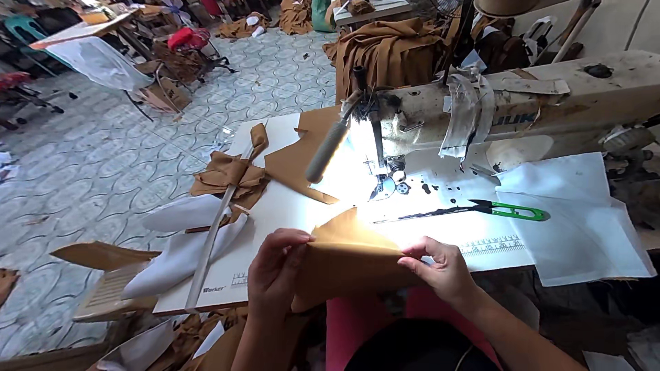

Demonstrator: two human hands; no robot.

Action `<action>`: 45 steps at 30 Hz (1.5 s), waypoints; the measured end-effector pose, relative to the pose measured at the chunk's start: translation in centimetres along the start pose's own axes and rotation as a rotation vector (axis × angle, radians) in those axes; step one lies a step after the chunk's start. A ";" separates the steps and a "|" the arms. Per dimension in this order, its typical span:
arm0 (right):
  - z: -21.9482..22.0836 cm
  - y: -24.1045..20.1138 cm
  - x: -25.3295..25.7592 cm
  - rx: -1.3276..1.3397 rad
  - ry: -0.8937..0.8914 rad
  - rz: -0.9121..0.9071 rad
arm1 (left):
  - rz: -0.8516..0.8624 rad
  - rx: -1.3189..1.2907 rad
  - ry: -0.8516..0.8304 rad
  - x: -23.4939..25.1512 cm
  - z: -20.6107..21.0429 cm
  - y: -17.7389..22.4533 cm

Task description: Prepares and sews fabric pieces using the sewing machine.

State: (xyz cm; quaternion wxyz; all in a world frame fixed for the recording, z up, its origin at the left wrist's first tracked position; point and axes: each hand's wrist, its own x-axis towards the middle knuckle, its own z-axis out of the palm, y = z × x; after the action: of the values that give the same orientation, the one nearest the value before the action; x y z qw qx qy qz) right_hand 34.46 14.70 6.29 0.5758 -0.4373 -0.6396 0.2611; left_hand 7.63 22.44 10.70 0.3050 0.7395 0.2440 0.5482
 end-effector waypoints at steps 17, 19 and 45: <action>4.1 -2.6 -3.5 0.135 -0.342 0.463 | 0.059 1.009 -0.373 5.1 4.0 0.6; 3.1 -1.1 -5.3 -0.167 -0.167 0.343 | 0.051 0.868 -0.515 5.3 7.5 -3.9; 0.8 2.2 -2.3 -0.935 -0.147 -0.265 | -0.068 0.549 -0.630 4.3 8.2 -9.0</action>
State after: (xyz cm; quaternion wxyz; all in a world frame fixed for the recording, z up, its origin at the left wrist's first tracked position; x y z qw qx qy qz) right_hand 34.11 13.90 3.14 0.2995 -0.5442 -0.7774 -0.0992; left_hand 16.41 30.18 5.32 0.1744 0.9164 0.3000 0.1995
